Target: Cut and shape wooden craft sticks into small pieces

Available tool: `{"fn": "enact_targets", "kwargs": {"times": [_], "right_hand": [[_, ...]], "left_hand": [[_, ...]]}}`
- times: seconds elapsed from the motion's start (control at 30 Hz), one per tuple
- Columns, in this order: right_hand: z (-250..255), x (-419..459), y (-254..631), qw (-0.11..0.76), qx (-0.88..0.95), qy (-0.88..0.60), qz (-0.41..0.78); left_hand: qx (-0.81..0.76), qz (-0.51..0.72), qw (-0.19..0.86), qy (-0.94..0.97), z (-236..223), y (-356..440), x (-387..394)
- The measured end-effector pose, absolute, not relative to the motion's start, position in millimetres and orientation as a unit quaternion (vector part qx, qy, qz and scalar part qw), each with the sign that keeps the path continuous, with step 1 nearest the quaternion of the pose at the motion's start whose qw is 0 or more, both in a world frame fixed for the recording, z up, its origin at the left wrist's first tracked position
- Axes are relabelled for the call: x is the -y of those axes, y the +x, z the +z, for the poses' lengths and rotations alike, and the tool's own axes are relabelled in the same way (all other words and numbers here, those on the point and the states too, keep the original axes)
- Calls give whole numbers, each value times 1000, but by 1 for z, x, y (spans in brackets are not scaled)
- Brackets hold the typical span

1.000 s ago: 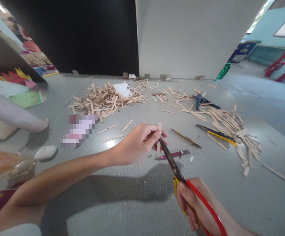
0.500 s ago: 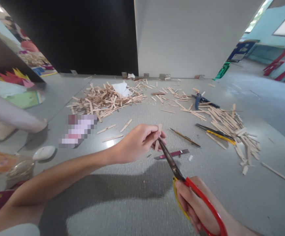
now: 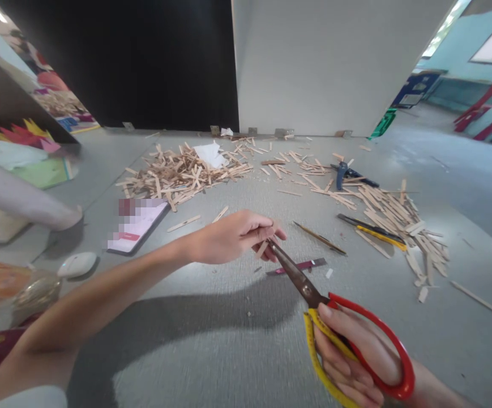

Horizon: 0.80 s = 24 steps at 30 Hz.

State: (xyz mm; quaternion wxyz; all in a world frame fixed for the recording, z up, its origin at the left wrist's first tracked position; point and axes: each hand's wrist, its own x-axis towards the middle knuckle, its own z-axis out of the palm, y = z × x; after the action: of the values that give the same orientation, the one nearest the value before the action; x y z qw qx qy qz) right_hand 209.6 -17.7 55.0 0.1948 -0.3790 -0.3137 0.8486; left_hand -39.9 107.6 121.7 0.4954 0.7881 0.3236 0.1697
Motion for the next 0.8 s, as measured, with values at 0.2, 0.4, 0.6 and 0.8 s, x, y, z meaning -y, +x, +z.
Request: {"fn": "enact_targets", "kwargs": {"times": [0.2,0.4,0.6,0.8], "right_hand": [[50,13,210,202,299,-327,873],[39,15,217,205,310,-261,891],[39,14,218,204,336,-283,875],[30,12,216,244,338,-312,854]], "left_hand": [[-299,128,593,737,129,-47,-114],[-277,132,615,727,139,-54,-111],[-309,160,545,763,140,-62,-114],[-284,147,575,753,150,-63,-108]]}}
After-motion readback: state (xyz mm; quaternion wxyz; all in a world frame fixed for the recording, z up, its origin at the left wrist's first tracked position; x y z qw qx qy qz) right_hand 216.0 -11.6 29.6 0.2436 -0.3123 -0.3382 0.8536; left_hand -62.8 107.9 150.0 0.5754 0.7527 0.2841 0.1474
